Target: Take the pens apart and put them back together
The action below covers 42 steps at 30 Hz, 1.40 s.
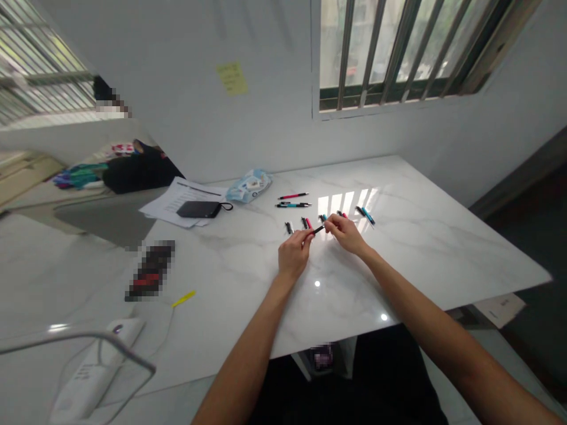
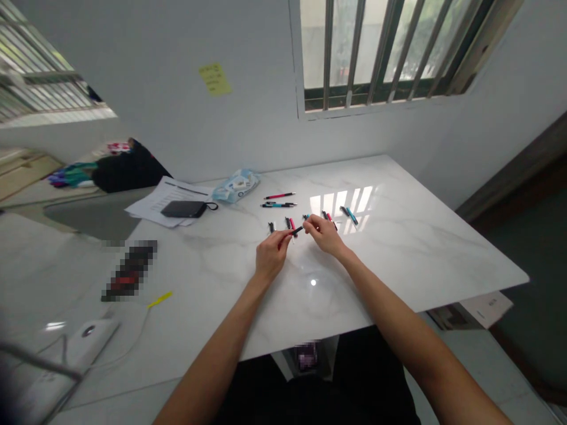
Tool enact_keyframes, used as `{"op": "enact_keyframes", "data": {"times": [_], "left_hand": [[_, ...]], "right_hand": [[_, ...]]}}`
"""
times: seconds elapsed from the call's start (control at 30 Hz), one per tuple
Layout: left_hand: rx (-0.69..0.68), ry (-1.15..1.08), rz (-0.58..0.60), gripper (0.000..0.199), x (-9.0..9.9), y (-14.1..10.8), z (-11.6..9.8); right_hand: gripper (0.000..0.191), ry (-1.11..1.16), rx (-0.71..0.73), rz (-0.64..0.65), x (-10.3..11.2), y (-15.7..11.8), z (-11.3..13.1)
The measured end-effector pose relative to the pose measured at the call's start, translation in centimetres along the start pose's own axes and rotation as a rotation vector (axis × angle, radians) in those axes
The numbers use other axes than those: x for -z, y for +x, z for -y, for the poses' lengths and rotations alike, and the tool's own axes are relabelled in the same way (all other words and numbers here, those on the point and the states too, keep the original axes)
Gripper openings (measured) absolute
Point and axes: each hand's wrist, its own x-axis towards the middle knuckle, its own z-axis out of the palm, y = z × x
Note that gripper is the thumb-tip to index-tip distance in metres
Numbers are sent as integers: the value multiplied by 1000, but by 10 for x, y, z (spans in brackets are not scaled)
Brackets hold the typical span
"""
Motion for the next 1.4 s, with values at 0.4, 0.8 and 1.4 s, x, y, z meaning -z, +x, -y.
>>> {"op": "enact_keyframes", "data": {"times": [0.4, 0.8, 1.4], "left_hand": [[145, -392, 129, 48, -9, 6, 3], [345, -906, 63, 47, -13, 17, -2], [351, -792, -39, 42, -11, 15, -2]], "right_hand": [[47, 471, -131, -32, -1, 7, 4], [23, -235, -67, -268, 94, -36, -28], [26, -272, -103, -213, 73, -47, -9]]}}
